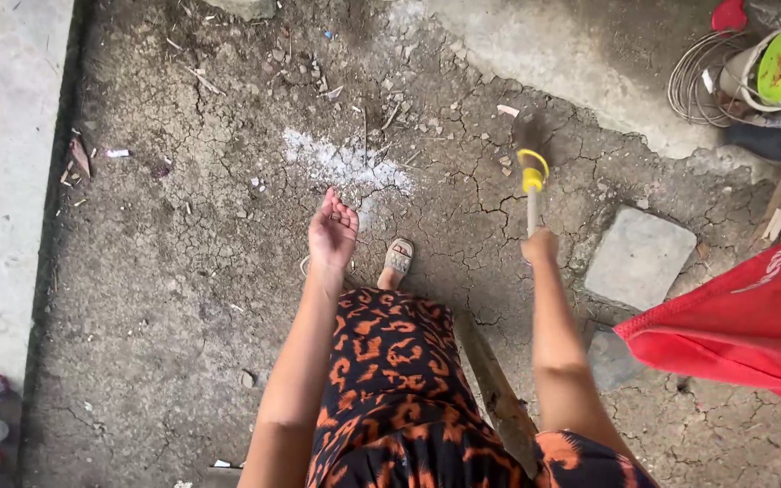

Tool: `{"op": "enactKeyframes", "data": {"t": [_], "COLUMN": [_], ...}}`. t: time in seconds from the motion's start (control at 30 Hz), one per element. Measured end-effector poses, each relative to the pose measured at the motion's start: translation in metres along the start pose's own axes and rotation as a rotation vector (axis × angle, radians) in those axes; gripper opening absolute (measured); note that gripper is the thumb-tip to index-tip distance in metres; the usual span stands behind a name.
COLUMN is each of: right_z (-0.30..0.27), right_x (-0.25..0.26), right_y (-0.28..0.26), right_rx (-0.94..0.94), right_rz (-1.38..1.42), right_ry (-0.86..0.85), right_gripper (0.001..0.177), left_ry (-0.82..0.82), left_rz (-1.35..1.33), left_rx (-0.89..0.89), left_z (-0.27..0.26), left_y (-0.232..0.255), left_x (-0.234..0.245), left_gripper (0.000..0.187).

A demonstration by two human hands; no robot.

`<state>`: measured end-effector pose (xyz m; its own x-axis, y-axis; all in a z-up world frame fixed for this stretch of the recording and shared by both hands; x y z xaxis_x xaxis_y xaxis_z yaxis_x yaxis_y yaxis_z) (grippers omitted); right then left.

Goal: Sweeping dirt and debris in an outdoor backyard area using a broom.

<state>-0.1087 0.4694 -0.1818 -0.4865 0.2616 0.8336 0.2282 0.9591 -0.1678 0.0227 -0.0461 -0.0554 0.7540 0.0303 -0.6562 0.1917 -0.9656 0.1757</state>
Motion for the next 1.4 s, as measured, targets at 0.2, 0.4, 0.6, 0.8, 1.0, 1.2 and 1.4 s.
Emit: {"op": "enactKeyframes", "data": {"t": [0.2, 0.4, 0.6, 0.8, 1.0, 1.2, 1.4], "right_z": [-0.125, -0.132, -0.052, -0.166, -0.149, 0.010, -0.095], "right_x": [0.090, 0.065, -0.029, 0.048, 0.063, -0.040, 0.018], "right_y": [-0.018, 0.004, 0.003, -0.068, -0.066, -0.059, -0.143], "right_rx": [0.043, -0.200, -0.228, -0.126, -0.153, -0.075, 0.193], "right_rz": [0.128, 0.466, 0.319, 0.752, 0.837, 0.188, 0.261], "right_ry": [-0.194, -0.172, -0.284, -0.567, -0.388, 0.018, -0.302], "right_gripper": [0.062, 0.043, 0.032, 0.050, 0.036, 0.036, 0.045], "left_ry": [0.016, 0.007, 0.024, 0.039, 0.000, 0.013, 0.037], "left_rz": [-0.032, -0.046, -0.051, -0.049, -0.118, -0.187, -0.235], "left_rx": [0.023, 0.001, -0.010, -0.021, -0.045, -0.083, -0.092], "left_z": [0.004, -0.008, -0.016, -0.017, -0.021, -0.032, -0.037], "left_y": [-0.007, 0.001, 0.014, 0.018, 0.042, 0.049, 0.050], "left_x": [0.017, 0.000, 0.002, 0.006, 0.011, 0.041, 0.057], "left_gripper": [0.039, 0.041, 0.036, 0.034, 0.035, 0.036, 0.034]}}
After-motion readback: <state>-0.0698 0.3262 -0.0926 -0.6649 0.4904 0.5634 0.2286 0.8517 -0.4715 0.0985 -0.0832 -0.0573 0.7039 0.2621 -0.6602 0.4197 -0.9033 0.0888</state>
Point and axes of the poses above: each hand's wrist, its own z-axis towards the middle knuckle, its own x-axis out of the back of the hand, y = z × x, the point moved 8 cm from there along z, towards the middle knuckle, and after that the axes turned 3 degrees about z, right-handed, at the moved point
